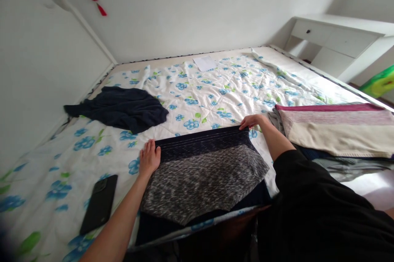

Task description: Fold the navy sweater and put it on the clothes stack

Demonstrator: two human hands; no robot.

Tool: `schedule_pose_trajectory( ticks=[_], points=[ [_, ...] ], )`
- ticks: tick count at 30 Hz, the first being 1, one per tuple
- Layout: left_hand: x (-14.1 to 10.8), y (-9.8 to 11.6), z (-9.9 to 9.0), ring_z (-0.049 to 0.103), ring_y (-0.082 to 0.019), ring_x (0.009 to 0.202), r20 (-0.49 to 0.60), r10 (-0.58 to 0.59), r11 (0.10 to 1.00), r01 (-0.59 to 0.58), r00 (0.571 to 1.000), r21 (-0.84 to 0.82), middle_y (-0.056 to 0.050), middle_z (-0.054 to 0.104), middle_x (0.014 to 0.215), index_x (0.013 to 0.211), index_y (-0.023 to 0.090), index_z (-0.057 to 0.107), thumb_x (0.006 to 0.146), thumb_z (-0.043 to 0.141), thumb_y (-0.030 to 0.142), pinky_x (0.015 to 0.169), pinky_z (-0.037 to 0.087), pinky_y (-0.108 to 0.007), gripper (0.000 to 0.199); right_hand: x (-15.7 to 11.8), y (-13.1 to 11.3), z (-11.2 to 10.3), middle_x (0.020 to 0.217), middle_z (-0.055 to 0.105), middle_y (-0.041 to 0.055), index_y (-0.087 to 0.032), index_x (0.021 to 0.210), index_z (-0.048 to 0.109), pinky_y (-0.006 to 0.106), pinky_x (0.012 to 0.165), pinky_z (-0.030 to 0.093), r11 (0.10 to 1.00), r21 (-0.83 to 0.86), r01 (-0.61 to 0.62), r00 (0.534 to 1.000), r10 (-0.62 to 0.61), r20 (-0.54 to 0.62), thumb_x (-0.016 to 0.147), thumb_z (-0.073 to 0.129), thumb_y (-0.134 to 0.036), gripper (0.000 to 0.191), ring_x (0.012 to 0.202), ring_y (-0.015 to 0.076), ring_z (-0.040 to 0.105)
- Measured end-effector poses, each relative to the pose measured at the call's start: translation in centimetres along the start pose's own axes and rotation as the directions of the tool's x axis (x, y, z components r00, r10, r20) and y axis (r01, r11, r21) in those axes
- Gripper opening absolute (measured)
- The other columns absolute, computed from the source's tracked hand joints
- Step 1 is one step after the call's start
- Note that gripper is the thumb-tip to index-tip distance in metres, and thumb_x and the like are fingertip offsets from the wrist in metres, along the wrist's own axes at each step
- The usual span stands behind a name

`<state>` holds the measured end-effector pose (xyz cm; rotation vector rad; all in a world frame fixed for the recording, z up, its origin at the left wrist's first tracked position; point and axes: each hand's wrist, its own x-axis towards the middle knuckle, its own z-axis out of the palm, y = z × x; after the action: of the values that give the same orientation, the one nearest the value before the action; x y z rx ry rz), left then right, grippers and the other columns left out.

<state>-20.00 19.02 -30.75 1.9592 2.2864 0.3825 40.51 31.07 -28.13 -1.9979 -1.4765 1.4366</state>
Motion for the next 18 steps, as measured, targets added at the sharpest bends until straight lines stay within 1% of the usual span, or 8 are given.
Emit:
schedule_pose_trajectory(
  ticks=[2, 5, 8, 10, 11, 13, 15, 18],
  points=[
    [0.1, 0.0, 0.0, 0.029, -0.035, 0.177, 0.001, 0.001, 1.0, -0.001, 1.0, 0.004, -0.018, 0.034, 0.189, 0.183, 0.011, 0.037, 0.117, 0.03, 0.042, 0.145, 0.022, -0.061, 0.073, -1.0, 1.8, 0.0, 0.076, 0.08, 0.0062, -0.013, 0.092, 0.083, 0.021, 0.059, 0.058, 0.992, 0.111, -0.055, 0.997, 0.048, 0.064, 0.076, 0.106, -0.03, 0.032, 0.058, 0.0129, 0.067],
    [0.2, 0.1, 0.0, 0.029, -0.035, 0.177, 0.004, -0.001, 1.0, 0.001, 1.0, 0.013, -0.018, 0.034, 0.189, 0.182, 0.011, 0.037, 0.117, 0.03, 0.041, 0.145, 0.022, -0.06, 0.072, -2.4, 3.6, 1.3, 0.085, 0.083, 0.0086, -0.014, 0.099, 0.082, 0.019, 0.059, 0.062, 0.935, 0.352, -0.053, 0.997, 0.03, 0.07, 0.081, 0.106, -0.035, 0.037, 0.066, 0.0147, 0.074],
    [0.3, 0.2, -0.1, 0.029, -0.035, 0.177, 0.009, -0.005, 1.0, 0.005, 1.0, 0.023, -0.019, 0.033, 0.189, 0.182, 0.009, 0.037, 0.116, 0.031, 0.04, 0.144, 0.022, -0.06, 0.073, -3.5, 4.1, 2.9, 0.1, 0.086, 0.0126, -0.013, 0.104, 0.082, 0.018, 0.069, 0.067, 0.875, 0.48, -0.053, 0.993, -0.006, 0.121, 0.093, 0.097, -0.035, 0.029, 0.081, 0.017, 0.081],
    [0.4, 0.3, -0.1, 0.029, -0.035, 0.177, 0.004, -0.009, 1.0, 0.009, 1.0, 0.027, -0.019, 0.034, 0.189, 0.181, 0.008, 0.038, 0.116, 0.031, 0.039, 0.144, 0.022, -0.06, 0.073, -3.9, 4.1, 3.8, 0.104, 0.087, 0.0142, -0.014, 0.104, 0.081, 0.021, 0.076, 0.07, 0.851, 0.519, -0.078, 0.986, -0.012, 0.168, 0.096, 0.095, -0.034, 0.027, 0.087, 0.0193, 0.083],
    [0.4, 0.3, -0.2, 0.03, -0.035, 0.177, 0.002, -0.009, 1.0, 0.009, 1.0, 0.027, -0.019, 0.034, 0.189, 0.181, 0.009, 0.038, 0.116, 0.031, 0.04, 0.144, 0.022, -0.06, 0.073, -4.0, 4.1, 4.2, 0.103, 0.087, 0.014, -0.014, 0.103, 0.08, 0.022, 0.077, 0.07, 0.844, 0.529, -0.085, 0.987, -0.003, 0.164, 0.095, 0.096, -0.034, 0.027, 0.086, 0.0195, 0.083],
    [0.5, 0.3, -0.2, 0.03, -0.034, 0.177, 0.004, -0.004, 1.0, 0.004, 1.0, 0.027, -0.018, 0.035, 0.189, 0.181, 0.009, 0.038, 0.115, 0.031, 0.04, 0.145, 0.022, -0.059, 0.073, -4.0, 4.3, 4.8, 0.094, 0.085, 0.0111, -0.015, 0.099, 0.077, 0.021, 0.07, 0.069, 0.841, 0.535, -0.083, 0.994, 0.035, 0.099, 0.091, 0.1, -0.035, 0.031, 0.076, 0.0176, 0.081],
    [0.4, 0.3, -0.2, 0.03, -0.035, 0.177, 0.01, 0.003, 1.0, -0.003, 1.0, 0.027, -0.019, 0.034, 0.189, 0.181, 0.006, 0.039, 0.115, 0.03, 0.04, 0.145, 0.022, -0.06, 0.074, -3.9, 4.7, 5.1, 0.084, 0.082, 0.0068, -0.017, 0.094, 0.075, 0.019, 0.062, 0.066, 0.832, 0.551, -0.057, 0.998, 0.069, -0.002, 0.088, 0.103, -0.036, 0.034, 0.066, 0.0149, 0.076],
    [0.4, 0.4, -0.2, 0.03, -0.035, 0.177, 0.004, -0.001, 1.0, 0.001, 1.0, 0.019, -0.02, 0.035, 0.188, 0.18, 0.005, 0.039, 0.115, 0.029, 0.04, 0.144, 0.022, -0.06, 0.074, -4.0, 5.4, 5.2, 0.079, 0.079, 0.0035, -0.019, 0.092, 0.073, 0.017, 0.061, 0.063, 0.801, 0.599, -0.022, 0.993, 0.088, -0.081, 0.086, 0.104, -0.037, 0.037, 0.065, 0.0128, 0.073]
  ],
)
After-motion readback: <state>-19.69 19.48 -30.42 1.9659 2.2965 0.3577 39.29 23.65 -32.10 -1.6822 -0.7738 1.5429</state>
